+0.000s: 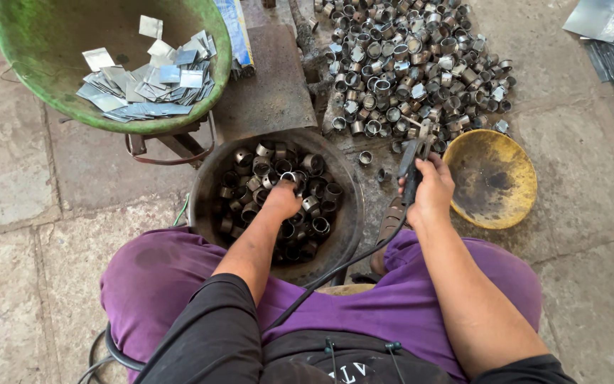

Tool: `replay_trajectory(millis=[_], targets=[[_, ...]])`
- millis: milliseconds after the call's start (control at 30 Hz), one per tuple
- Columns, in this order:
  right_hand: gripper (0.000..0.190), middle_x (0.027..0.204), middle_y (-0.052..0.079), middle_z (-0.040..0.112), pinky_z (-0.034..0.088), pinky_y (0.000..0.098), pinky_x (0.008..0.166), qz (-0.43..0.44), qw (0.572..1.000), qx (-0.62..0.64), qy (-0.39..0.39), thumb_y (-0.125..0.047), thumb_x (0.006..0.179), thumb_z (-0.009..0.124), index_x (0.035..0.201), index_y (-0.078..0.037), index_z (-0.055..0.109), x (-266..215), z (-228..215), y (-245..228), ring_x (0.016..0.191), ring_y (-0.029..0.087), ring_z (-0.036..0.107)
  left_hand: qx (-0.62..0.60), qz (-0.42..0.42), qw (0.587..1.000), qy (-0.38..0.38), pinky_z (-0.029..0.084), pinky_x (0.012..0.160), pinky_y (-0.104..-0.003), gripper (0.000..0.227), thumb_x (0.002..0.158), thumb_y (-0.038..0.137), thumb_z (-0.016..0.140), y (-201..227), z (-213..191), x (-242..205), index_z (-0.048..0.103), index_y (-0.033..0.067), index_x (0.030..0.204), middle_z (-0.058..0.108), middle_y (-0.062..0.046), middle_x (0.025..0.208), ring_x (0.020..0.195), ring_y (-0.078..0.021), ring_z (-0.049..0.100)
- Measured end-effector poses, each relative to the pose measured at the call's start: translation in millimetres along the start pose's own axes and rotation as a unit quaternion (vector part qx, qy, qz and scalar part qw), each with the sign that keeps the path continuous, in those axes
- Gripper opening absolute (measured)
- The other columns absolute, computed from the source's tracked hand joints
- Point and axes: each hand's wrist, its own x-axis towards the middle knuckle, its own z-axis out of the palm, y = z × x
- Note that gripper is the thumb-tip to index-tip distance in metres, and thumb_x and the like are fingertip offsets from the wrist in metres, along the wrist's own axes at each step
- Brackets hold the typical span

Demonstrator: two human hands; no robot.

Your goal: The person sits on the floor and repeatedly picks up small metal rings and square metal plates. Using a handheld welding tool, they weld the plates onto the rings, creating sparks, then drop the finished pieces into a bucket.

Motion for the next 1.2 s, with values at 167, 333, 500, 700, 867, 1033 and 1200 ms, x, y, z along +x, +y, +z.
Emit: replay_trajectory(millis=[167,333,500,700,867,1033,1200], targets=[[0.04,0.083,0.008,0.068,0.051,0.0336,0.047,0.021,0.998,0.038,-0.053,-0.017,0.092,0.064,0.131,-0.009,0.057,0,36,-19,0.06,0.02,0.064,-0.062,-0.093,0.993,0.044,0.053,0.09,-0.048,0.035,0.076,0.019,0.078,62,-52,1,0.066,0.0087,0.107,0.065,-0.018,0.117,0.106,-0.0404,0.064],[0.045,0.082,0.006,0.065,0.05,0.0332,0.046,0.063,0.988,0.043,-0.136,-0.026,0.093,0.068,0.134,-0.009,0.057,-6,65,-28,0.058,0.018,0.061,-0.064,-0.029,0.995,0.071,0.053,0.085,-0.049,0.039,0.079,0.019,0.077,129,-106,23,0.061,0.0051,0.111,0.066,-0.02,0.11,0.1,-0.0424,0.065],[0.054,0.077,0.007,0.064,0.049,0.032,0.045,0.119,0.983,-0.009,-0.142,-0.031,0.089,0.072,0.137,-0.013,0.054,-7,79,-25,0.054,0.018,0.06,-0.144,-0.022,0.97,0.192,0.056,0.091,-0.041,0.03,0.081,0.022,0.075,122,-142,76,0.074,0.0045,0.105,0.074,-0.021,0.105,0.099,-0.037,0.073],[0.056,0.078,0.004,0.065,0.048,0.0311,0.045,0.122,0.981,-0.037,-0.148,-0.028,0.087,0.074,0.138,-0.01,0.056,-3,83,-19,0.055,0.015,0.059,-0.121,-0.05,0.977,0.171,0.057,0.089,-0.041,0.03,0.078,0.018,0.074,80,-161,106,0.078,0.0023,0.104,0.075,-0.023,0.099,0.097,-0.0375,0.074],[0.056,0.08,0.005,0.066,0.048,0.0317,0.044,0.114,0.982,0.005,-0.152,-0.027,0.087,0.075,0.136,-0.006,0.057,0,75,-12,0.055,0.016,0.06,-0.093,-0.006,0.982,0.165,0.055,0.092,-0.044,0.035,0.078,0.021,0.075,77,-158,114,0.077,0.0021,0.107,0.074,-0.025,0.103,0.101,-0.0404,0.071],[0.058,0.078,0.006,0.066,0.047,0.0317,0.042,0.081,0.989,-0.064,-0.108,-0.03,0.084,0.077,0.136,-0.011,0.057,37,75,-13,0.053,0.018,0.058,-0.072,0.001,0.987,0.144,0.05,0.099,-0.045,0.044,0.079,0.029,0.079,79,-168,96,0.073,0.0033,0.114,0.071,-0.026,0.114,0.111,-0.0424,0.065],[0.055,0.08,0.003,0.059,0.045,0.0319,0.042,0.092,0.994,0.021,-0.053,-0.034,0.088,0.077,0.131,-0.008,0.055,52,68,-18,0.054,0.017,0.058,-0.045,0.01,0.993,0.109,0.048,0.102,-0.046,0.043,0.084,0.029,0.077,84,-180,77,0.072,0.0051,0.119,0.068,-0.026,0.121,0.117,-0.0423,0.062]])
